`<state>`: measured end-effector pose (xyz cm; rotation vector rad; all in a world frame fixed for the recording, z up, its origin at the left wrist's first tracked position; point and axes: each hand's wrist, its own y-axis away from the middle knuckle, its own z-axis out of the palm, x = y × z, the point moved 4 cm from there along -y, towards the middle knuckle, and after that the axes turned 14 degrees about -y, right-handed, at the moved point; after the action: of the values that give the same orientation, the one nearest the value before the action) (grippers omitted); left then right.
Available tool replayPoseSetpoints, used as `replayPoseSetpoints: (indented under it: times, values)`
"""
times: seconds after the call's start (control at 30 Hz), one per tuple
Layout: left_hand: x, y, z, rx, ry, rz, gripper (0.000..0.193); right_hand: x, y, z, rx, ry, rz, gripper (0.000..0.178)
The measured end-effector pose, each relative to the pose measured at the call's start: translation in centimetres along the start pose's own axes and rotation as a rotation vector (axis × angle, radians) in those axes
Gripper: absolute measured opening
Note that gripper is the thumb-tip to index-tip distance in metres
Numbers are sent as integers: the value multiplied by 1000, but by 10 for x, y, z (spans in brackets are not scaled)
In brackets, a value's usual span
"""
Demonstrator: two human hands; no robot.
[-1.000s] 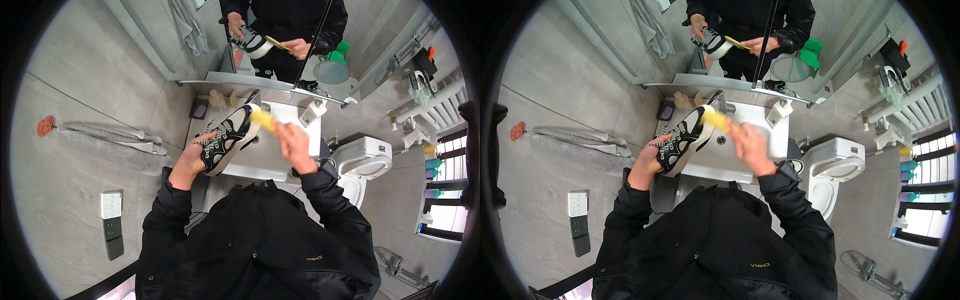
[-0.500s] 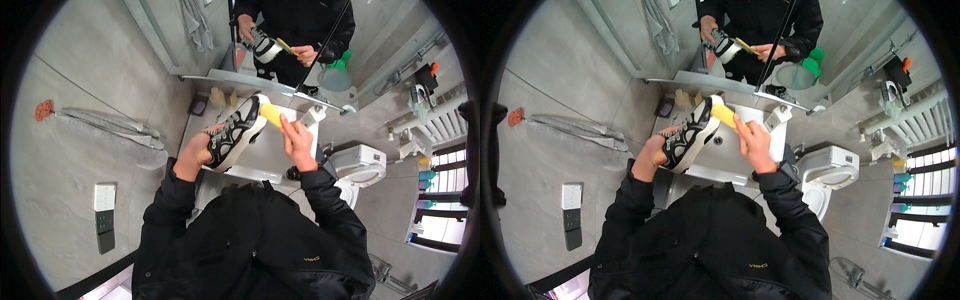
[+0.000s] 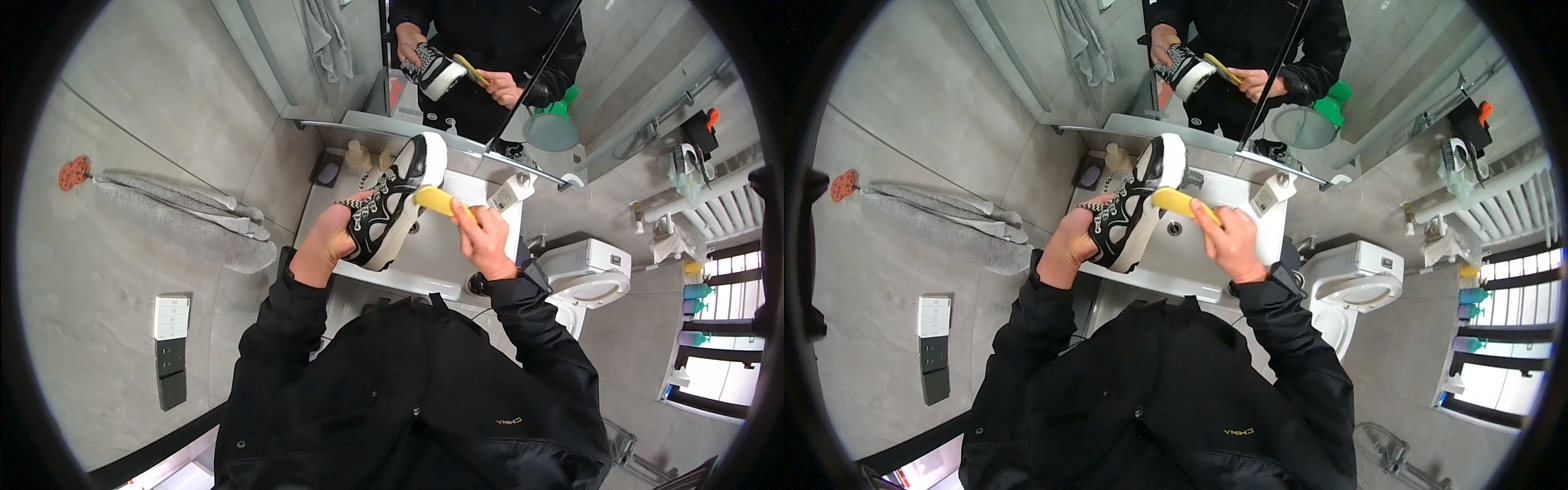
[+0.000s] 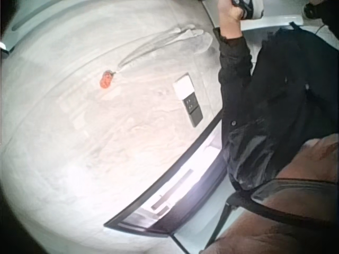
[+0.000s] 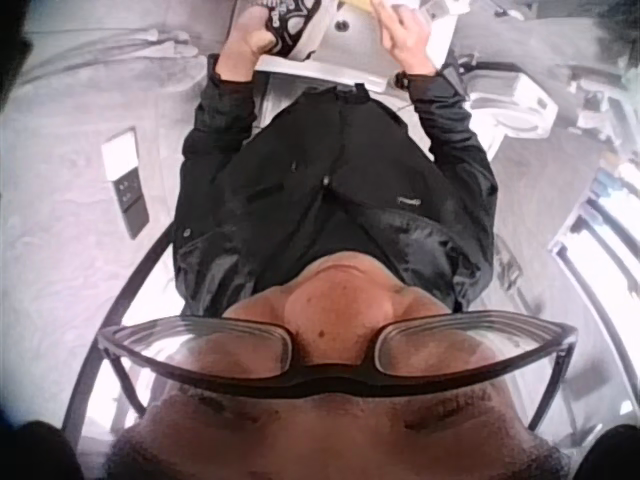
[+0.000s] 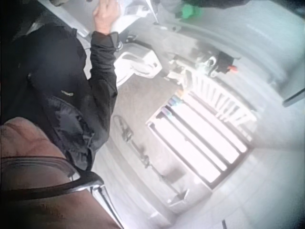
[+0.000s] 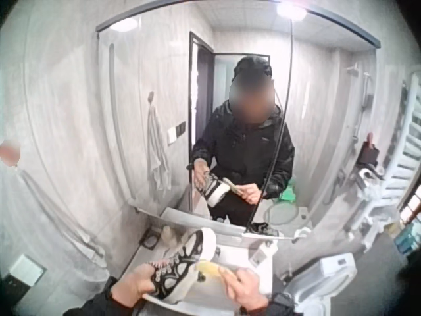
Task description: The person scrubs a black and white sneaker with a yellow brush over a bathroom sink. They rotate the shoe to clean different areas, including the upper, sides, and sole, while holding it with the other hand.
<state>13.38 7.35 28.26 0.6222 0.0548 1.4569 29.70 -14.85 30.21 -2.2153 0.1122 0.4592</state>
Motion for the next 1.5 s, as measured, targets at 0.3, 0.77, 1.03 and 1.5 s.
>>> replayPoseSetpoints:
  times: [0.3,0.77,1.03,1.5]
  values:
    - [-5,-5,-4,-38,46,6,34,1,1,5,-35,-59,-200,54]
    - [-14,-14,-17,-93,42,-36,33,4,1,1,-105,-39,-62,61]
    - [-9,-20,-10,-91,64,48,32,10,2,-2,-57,-30,-65,58]
    - [-3,29,-38,191,-772,419,64,19,44,25,127,-598,531,47]
